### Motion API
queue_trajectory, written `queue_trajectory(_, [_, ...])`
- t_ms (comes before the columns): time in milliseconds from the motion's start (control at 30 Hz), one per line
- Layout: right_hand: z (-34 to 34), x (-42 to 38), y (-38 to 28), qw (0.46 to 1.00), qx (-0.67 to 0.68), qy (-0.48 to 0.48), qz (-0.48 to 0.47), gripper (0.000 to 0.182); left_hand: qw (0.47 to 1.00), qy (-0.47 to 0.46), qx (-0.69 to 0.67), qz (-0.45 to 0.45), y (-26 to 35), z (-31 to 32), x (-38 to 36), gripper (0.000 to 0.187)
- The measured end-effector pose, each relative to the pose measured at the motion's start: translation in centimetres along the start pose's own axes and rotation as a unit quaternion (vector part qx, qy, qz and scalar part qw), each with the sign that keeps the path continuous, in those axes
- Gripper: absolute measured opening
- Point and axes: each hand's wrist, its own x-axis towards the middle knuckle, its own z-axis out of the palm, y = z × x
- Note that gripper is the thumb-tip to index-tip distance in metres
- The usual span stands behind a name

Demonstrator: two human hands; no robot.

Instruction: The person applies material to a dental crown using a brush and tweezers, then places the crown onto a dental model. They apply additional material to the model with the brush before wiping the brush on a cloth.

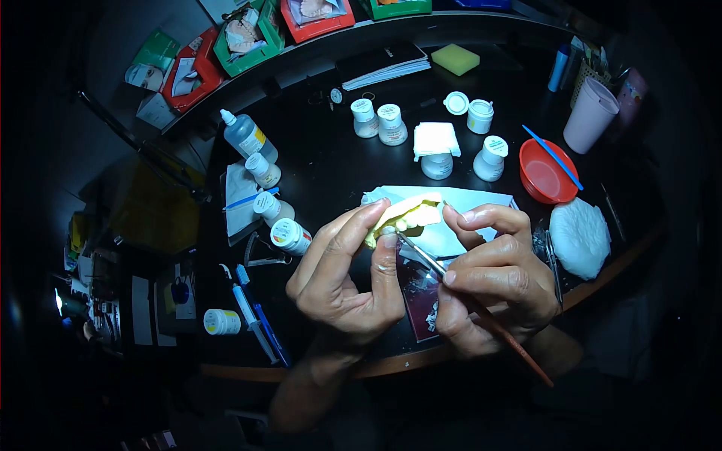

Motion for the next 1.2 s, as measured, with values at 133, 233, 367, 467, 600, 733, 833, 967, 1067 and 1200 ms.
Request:
queue_trajectory(133, [0.40,-0.41,0.22,1.000,0.009,0.024,-0.002,0.022,0.999,0.003,0.030,0.026,0.21,0.27,-0.01,0.035])
queue_trajectory(233, [0.59,-0.59,0.45,0.999,-0.002,0.028,-0.019,0.020,0.998,0.003,0.045,0.035,0.31,0.42,-0.21,0.036])
queue_trajectory(367, [0.57,-0.64,0.31,0.999,-0.010,0.018,-0.027,0.019,0.998,0.000,0.053,0.033,0.42,0.44,-0.34,0.037])
queue_trajectory(467, [0.61,-0.67,0.18,0.999,-0.019,0.014,-0.024,0.018,0.998,-0.002,0.059,0.039,0.67,0.47,-0.30,0.037])
queue_trajectory(600, [0.28,-0.77,-0.04,1.000,-0.012,-0.021,-0.009,0.027,0.995,-0.014,0.087,0.056,0.80,0.26,-0.10,0.037])
queue_trajectory(733, [0.31,-0.84,0.02,1.000,-0.002,-0.021,-0.008,0.027,0.995,-0.011,0.085,0.055,0.78,0.29,-0.17,0.037])
queue_trajectory(833, [0.47,-0.78,0.11,1.000,-0.007,-0.006,-0.016,0.024,0.994,-0.013,0.087,0.057,0.82,0.27,-0.17,0.037])
queue_trajectory(967, [0.81,-0.59,0.25,0.999,-0.026,0.018,-0.028,0.020,0.994,-0.011,0.089,0.063,0.89,0.31,-0.05,0.036])
queue_trajectory(1067, [0.83,-0.59,0.29,0.999,-0.026,0.021,-0.028,0.020,0.994,-0.017,0.092,0.063,0.93,0.27,-0.02,0.036])
queue_trajectory(1200, [0.75,-0.59,0.15,0.999,-0.023,0.020,-0.022,0.020,0.994,-0.013,0.092,0.066,0.88,0.35,-0.04,0.035])
